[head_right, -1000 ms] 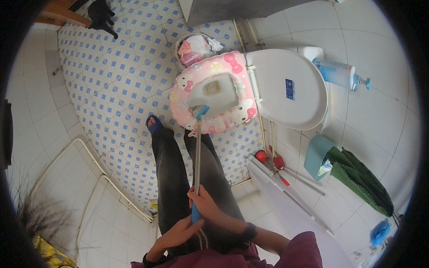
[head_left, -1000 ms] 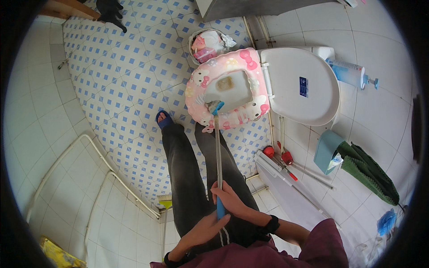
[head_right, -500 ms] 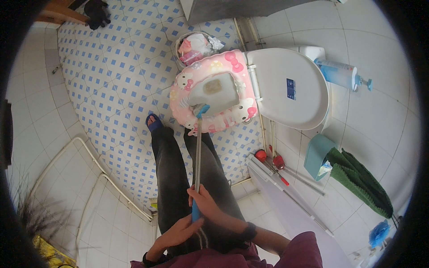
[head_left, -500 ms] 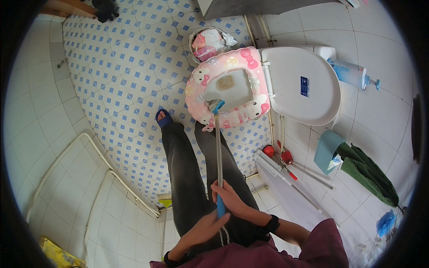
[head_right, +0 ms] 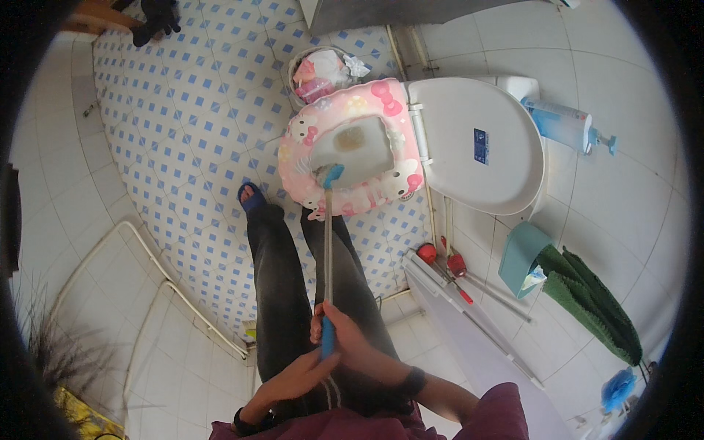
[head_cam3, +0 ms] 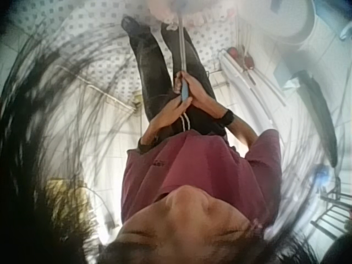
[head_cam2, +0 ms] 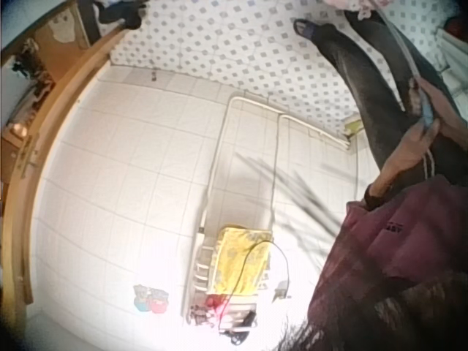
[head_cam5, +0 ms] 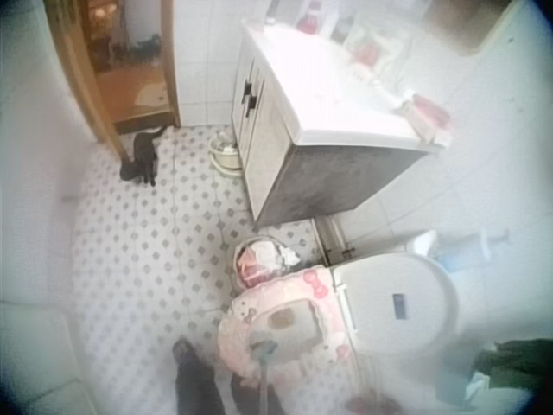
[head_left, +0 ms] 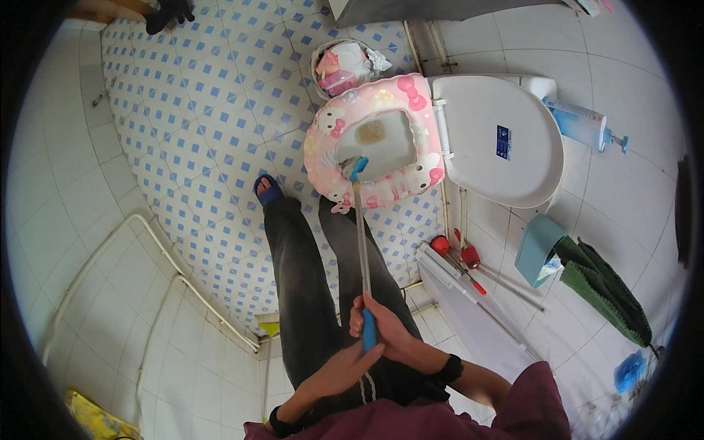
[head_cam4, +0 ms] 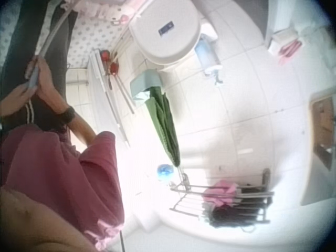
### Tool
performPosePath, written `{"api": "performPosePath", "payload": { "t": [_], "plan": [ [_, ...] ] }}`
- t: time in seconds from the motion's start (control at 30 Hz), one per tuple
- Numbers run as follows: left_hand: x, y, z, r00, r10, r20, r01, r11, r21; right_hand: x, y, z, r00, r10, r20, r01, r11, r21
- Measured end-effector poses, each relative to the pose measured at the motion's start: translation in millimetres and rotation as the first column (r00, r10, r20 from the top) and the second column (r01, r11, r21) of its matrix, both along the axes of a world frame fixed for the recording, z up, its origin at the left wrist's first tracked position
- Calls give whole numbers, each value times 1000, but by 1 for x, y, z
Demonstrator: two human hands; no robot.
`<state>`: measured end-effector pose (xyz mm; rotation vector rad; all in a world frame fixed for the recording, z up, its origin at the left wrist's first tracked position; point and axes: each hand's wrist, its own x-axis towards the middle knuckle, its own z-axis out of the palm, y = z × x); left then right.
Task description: The person scrubs the inside of a toilet bowl with a brush while holding a wipe in their other hand, and then stands back at the bathroom sink.
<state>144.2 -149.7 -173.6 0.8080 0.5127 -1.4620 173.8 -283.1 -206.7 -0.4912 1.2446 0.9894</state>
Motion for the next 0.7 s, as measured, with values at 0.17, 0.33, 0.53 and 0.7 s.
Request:
{"api": "performPosePath", "payload": {
  "t": [0.17, 0.33, 0.53, 0.7],
  "plan": [
    [-4, -7, -2, 982, 40, 182, -41, 999, 1, 23, -35, -20, 1000, -26, -6, 25, 997, -68],
    [-7, -1, -13, 991, -38, 125, 26, 995, 101, 56, -88, -49, 803, 589, 95, -526, 774, -353],
    [-35, 21, -54, 970, 31, 240, -116, 930, 350, 95, -146, -92, -177, 974, -142, -540, -217, -813],
    [-67, 40, -85, 986, -13, 164, -84, 818, 569, 154, -149, -94, -464, 838, -287, -423, -494, -760]
  ]
}}
